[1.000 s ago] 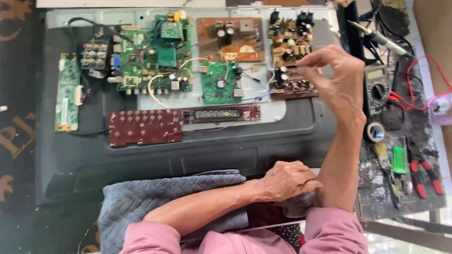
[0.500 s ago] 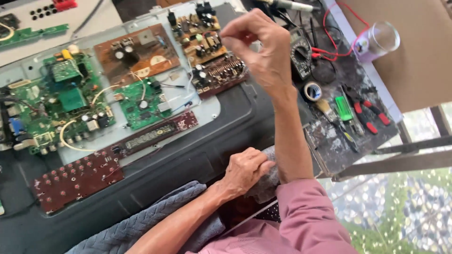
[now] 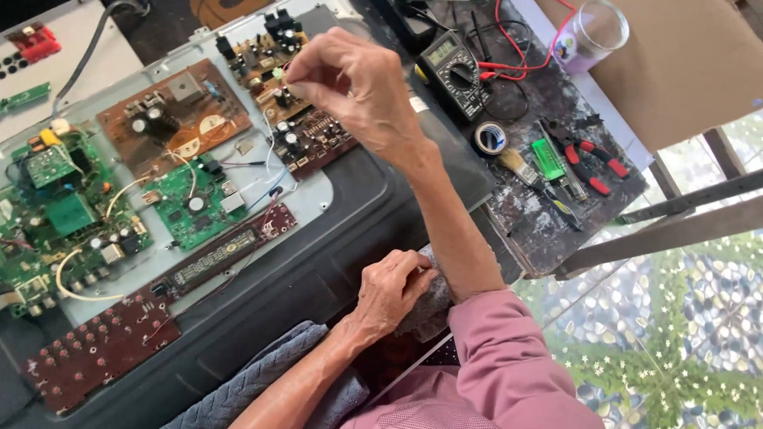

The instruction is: The person is repairing a television by inspecting and manipulating wires and components on various internal circuit boards.

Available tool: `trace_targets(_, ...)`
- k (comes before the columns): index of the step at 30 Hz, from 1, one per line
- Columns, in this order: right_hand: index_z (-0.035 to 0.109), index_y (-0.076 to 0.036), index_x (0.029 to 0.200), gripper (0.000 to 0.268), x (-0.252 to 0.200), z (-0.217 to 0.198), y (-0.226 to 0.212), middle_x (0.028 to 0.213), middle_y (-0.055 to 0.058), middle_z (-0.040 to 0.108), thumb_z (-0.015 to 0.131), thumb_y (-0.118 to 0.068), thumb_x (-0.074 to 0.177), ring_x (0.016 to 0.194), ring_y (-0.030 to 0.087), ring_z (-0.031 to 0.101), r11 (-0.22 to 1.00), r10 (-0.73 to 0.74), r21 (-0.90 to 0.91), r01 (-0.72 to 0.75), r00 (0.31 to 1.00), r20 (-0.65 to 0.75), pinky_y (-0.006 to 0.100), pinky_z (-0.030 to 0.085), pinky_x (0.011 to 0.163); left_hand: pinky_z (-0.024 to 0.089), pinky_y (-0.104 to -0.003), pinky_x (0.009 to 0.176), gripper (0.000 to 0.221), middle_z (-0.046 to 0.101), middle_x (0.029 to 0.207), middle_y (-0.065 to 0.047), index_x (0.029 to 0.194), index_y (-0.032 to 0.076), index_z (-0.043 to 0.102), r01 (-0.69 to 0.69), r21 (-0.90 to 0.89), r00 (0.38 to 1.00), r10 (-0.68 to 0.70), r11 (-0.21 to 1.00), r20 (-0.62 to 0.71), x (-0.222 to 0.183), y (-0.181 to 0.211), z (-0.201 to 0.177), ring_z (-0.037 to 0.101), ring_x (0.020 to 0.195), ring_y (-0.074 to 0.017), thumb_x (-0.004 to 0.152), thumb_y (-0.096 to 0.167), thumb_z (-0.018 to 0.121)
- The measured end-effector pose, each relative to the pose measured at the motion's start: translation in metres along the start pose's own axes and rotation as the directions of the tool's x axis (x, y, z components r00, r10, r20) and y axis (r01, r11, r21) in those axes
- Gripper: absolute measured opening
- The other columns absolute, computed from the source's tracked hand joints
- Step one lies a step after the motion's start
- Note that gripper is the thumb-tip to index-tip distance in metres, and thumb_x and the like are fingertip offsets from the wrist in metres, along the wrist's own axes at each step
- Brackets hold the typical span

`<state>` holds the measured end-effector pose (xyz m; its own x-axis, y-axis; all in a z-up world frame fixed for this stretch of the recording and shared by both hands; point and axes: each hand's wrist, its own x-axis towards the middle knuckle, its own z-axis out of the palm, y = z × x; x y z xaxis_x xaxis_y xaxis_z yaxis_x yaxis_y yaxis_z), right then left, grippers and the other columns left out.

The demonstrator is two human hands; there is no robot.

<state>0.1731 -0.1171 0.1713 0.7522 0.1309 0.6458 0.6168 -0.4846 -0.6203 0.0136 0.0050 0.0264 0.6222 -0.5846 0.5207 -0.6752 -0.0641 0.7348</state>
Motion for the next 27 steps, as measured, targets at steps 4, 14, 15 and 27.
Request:
trace_targets(4, 0.069, -0.007, 0.097, 0.013, -0.002, 0.006, 0.003, 0.096, 0.003, 0.067, 0.079, 0.001, 0.094, 0.079, 0.011, 0.065, 0.999, -0.023, 0.023, 0.024, 1.000, -0.003, 0.020, 0.060, 0.071, 0.051, -0.034, 0.064, 0.012, 0.067, 0.082, -0.007, 0.090, 0.003, 0.061, -0.019, -0.005, 1.000, 0.019, 1.000, -0.022, -0.002, -0.002, 0.003, 0.064, 0.072, -0.0235, 0.097, 0.006, 0.070)
trace_targets(14, 0.069, -0.008, 0.095, 0.014, -0.001, 0.012, -0.003, 0.093, 0.002, 0.064, 0.077, 0.003, 0.094, 0.077, 0.010, 0.061, 0.997, -0.017, 0.072, 0.018, 1.000, -0.009, 0.020, 0.056, 0.068, 0.046, -0.030, 0.059, 0.015, 0.065, 0.079, -0.005, 0.097, 0.004, 0.063, 0.003, 0.012, 1.000, -0.003, 1.000, -0.027, -0.002, -0.001, 0.003, 0.057, 0.065, -0.0181, 0.090, -0.010, 0.063)
trace_targets(15, 0.069, -0.008, 0.095, 0.014, -0.001, 0.012, -0.004, 0.093, 0.002, 0.064, 0.077, 0.003, 0.094, 0.077, 0.010, 0.061, 0.997, -0.015, 0.072, 0.016, 1.000, -0.010, 0.020, 0.056, 0.068, 0.046, -0.030, 0.059, 0.015, 0.065, 0.079, -0.005, 0.097, 0.004, 0.063, 0.004, 0.011, 1.000, -0.004, 1.000, -0.026, -0.002, -0.001, 0.003, 0.057, 0.065, -0.0181, 0.090, -0.010, 0.063)
trace_targets(27, 0.069, -0.010, 0.096, 0.011, 0.000, 0.016, -0.007, 0.090, 0.001, 0.064, 0.076, -0.002, 0.095, 0.079, 0.011, 0.062, 0.997, -0.018, 0.077, 0.017, 1.000, 0.018, 0.023, 0.057, 0.073, 0.040, -0.028, 0.054, 0.026, 0.056, 0.076, -0.002, 0.091, 0.006, 0.056, -0.026, 0.051, 0.999, 0.028, 0.998, -0.041, 0.000, 0.000, 0.002, 0.044, 0.061, -0.0151, 0.077, -0.015, 0.057)
